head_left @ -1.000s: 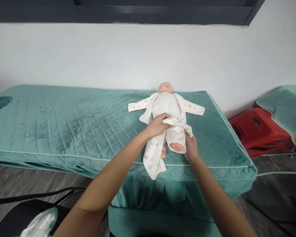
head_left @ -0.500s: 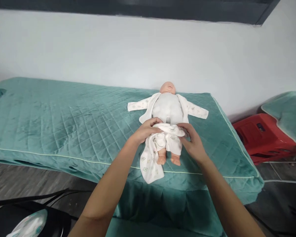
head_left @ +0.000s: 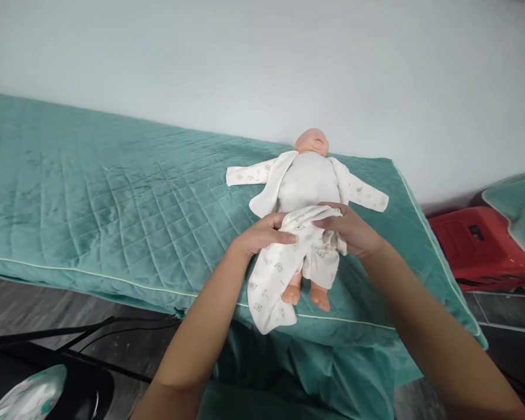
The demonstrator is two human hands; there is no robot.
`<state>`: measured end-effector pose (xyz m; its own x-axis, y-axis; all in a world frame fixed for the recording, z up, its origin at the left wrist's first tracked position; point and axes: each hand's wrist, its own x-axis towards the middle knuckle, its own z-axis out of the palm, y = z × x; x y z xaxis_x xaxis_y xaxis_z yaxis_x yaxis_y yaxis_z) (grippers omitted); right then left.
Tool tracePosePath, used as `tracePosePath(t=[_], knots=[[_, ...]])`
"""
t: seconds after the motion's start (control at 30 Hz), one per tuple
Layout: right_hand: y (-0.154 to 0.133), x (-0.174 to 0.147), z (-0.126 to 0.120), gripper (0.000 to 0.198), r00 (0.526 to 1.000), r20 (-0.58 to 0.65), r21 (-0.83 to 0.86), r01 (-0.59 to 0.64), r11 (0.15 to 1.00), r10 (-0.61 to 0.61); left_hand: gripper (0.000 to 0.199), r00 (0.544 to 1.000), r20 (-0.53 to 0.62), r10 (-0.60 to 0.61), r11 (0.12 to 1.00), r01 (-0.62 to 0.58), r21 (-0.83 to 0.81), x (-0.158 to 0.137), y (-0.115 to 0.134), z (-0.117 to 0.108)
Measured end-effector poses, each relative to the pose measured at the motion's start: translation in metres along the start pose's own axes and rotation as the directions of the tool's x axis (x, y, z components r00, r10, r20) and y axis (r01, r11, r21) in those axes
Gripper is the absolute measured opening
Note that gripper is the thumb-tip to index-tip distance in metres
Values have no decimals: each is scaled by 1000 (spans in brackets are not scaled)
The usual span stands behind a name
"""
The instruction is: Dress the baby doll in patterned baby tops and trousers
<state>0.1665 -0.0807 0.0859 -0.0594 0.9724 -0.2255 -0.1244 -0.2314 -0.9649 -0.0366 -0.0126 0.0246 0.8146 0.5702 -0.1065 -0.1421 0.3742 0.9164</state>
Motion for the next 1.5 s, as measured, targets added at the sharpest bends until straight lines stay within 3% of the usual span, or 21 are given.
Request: tracePosePath(t=[0.13, 0.27, 0.37, 0.5, 0.63, 0.7, 0.77, 0.87, 1.03, 1.1, 1.17, 1.27, 1.37, 1.5], knots=[[2, 1, -4, 32, 995, 95, 0, 21, 1000, -21, 53, 996, -70, 54, 994, -60, -96, 1, -8, 3], [-9, 4, 3, 42, 969, 244, -233, 10, 973, 48, 52, 970, -203, 132, 965, -173, -198, 3, -11, 9], [-11, 7, 14, 39, 956, 276, -382, 10, 924, 104, 50, 946, -273, 175, 955, -231, -186, 6, -13, 9], [-2, 9, 24, 30, 981, 169, -393, -22, 919, 95, 45, 927, -290, 237, 948, -286, -142, 9, -18, 5], [8, 8, 22, 27, 999, -49, -89, 17, 996, -21, 56, 949, -133, 287, 957, -290, 1, 1, -19, 2], [11, 8, 21, 25, 993, -114, -4, 24, 1000, -24, 65, 966, -58, 253, 964, -246, 101, -3, -18, 2], [11, 8, 22, 23, 992, -125, 6, 12, 1000, -11, 62, 979, -74, 188, 972, -176, 153, -5, -18, 1], [10, 5, 24, 29, 999, -40, -47, 3, 999, -5, 50, 974, -165, 158, 986, -145, 86, -3, -21, 1], [5, -3, 26, 37, 977, 214, -371, 72, 926, 10, 52, 882, -370, 291, 944, -327, -36, 3, -31, 0], [6, -3, 25, 35, 970, 236, -446, 61, 893, 51, 52, 865, -397, 306, 938, -346, -31, 4, -33, 1], [8, -1, 25, 32, 980, 189, -391, 16, 920, 64, 54, 868, -393, 302, 942, -336, -18, 4, -32, 4], [12, 2, 26, 32, 995, 85, -142, -36, 989, 48, 53, 870, -382, 311, 944, -328, 22, 2, -28, 11], [12, 3, 27, 37, 999, 4, 40, -41, 998, 41, 62, 895, -304, 327, 939, -343, 3, -5, -24, 20], [12, 0, 28, 36, 999, -21, 48, -33, 998, 34, 79, 922, -184, 341, 935, -353, -39, -15, -23, 31]])
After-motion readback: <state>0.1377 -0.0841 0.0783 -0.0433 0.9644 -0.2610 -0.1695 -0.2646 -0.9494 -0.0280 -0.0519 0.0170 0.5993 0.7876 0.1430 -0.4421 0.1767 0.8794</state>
